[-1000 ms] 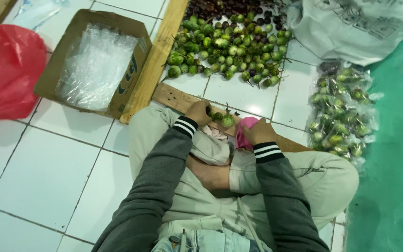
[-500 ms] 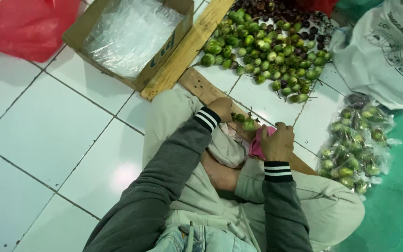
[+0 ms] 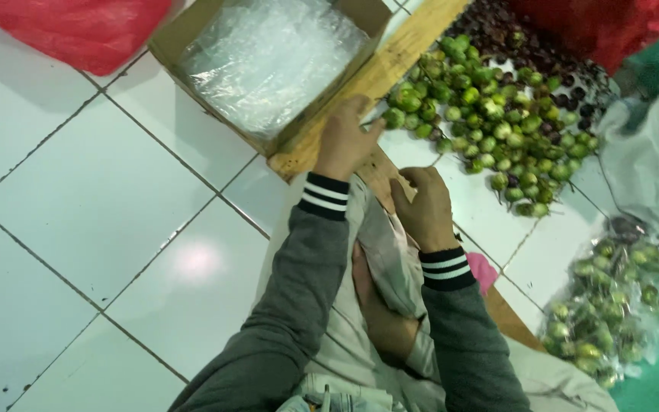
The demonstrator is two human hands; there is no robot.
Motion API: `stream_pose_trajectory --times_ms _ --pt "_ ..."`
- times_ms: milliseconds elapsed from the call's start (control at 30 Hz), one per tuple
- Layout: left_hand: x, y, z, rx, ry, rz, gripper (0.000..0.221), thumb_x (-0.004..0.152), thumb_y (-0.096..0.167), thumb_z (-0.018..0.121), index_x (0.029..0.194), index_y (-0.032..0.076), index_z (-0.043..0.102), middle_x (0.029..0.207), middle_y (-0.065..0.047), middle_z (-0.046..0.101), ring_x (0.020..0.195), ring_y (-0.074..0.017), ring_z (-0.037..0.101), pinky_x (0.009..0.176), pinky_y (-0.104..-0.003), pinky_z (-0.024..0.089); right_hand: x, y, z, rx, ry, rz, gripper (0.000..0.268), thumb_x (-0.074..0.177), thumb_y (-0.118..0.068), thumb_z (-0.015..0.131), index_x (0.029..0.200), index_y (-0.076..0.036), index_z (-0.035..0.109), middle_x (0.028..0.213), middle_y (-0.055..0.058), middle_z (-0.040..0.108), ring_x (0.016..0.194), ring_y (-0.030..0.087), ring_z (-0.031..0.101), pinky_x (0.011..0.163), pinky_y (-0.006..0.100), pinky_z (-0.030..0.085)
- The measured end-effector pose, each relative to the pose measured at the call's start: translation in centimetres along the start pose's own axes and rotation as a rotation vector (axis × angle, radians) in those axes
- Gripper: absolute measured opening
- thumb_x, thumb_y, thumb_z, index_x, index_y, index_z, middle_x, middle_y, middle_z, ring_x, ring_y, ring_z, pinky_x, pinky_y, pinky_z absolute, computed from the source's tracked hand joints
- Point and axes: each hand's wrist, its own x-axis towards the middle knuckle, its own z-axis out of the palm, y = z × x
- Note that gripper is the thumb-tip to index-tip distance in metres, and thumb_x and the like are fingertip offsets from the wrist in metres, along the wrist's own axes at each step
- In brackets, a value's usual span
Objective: Cleaning and packaging small green fruits into individual plastic bags
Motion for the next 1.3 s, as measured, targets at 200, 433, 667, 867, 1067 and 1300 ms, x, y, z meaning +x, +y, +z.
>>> stream_pose_trajectory --times_ms 200,433,667,867,1067,1300 --pt "1.8 -3.8 -8.8 -0.028 0.384 -0.110 0.040 0.090 0.008 0.073 0.126 -0.006 0.061 0.115 -0.031 0.066 0.113 -0.0491 0.064 0.097 -0.054 0.054 9.3 -5.1 3.5 0.010 0.035 -0.307 0.019 0.092 -0.019 0.076 0.106 -0.007 0.072 0.088 0.010 0.063 0.089 0.035 0.067 0.079 0.043 0.053" --pt "3.3 -11.0 -9.2 0.395 0.156 -0.308 0.050 0.083 0.012 0.072 0.132 0.003 0.063 0.123 -0.022 0.063 0.122 -0.0445 0.055 0.105 -0.059 0.040 19.3 -8.7 9.6 -0.041 -0.260 -0.365 0.022 0.090 -0.018 0.075 0.110 -0.010 0.073 0.097 0.012 0.067 0.095 0.037 0.066 0.082 0.045 0.050" --pt "3.6 -11.2 -7.5 0.414 0.028 -0.547 0.055 0.088 0.017 0.063 0.142 0.012 0.056 0.121 -0.011 0.061 0.122 -0.0361 0.051 0.106 -0.057 0.031 23.2 -8.0 15.3 -0.288 -0.669 -0.247 0.054 0.076 -0.019 0.079 0.129 -0.021 0.070 0.119 0.013 0.066 0.111 0.041 0.065 0.095 0.054 0.048" --pt "4.2 -8.7 -8.8 0.219 0.218 -0.513 0.037 0.092 0.002 0.055 0.127 0.006 0.065 0.094 -0.009 0.070 0.099 -0.0342 0.063 0.095 -0.049 0.039 23.3 -6.8 16.5 -0.211 -0.500 -0.353 0.016 0.082 -0.013 0.073 0.095 -0.019 0.079 0.083 0.007 0.070 0.085 0.034 0.072 0.078 0.045 0.055" --pt "3.7 -5.8 -10.1 -0.013 0.450 -0.223 0.033 0.092 -0.002 0.057 0.123 0.004 0.066 0.095 -0.013 0.070 0.096 -0.0338 0.068 0.092 -0.048 0.047 22.4 -9.5 11.9 -0.090 -0.443 -0.371 0.026 0.084 -0.015 0.073 0.110 -0.020 0.073 0.110 0.013 0.065 0.105 0.043 0.064 0.089 0.052 0.048" --pt "2.2 -3.1 -10.9 -0.420 0.464 0.202 0.059 0.105 0.040 0.067 0.155 0.019 0.045 0.153 -0.002 0.048 0.137 -0.0167 0.044 0.116 -0.041 0.031 21.2 -10.0 3.7 0.257 -0.023 -0.514 0.013 0.091 -0.003 0.073 0.103 -0.005 0.070 0.094 0.022 0.066 0.094 0.048 0.066 0.082 0.053 0.052"
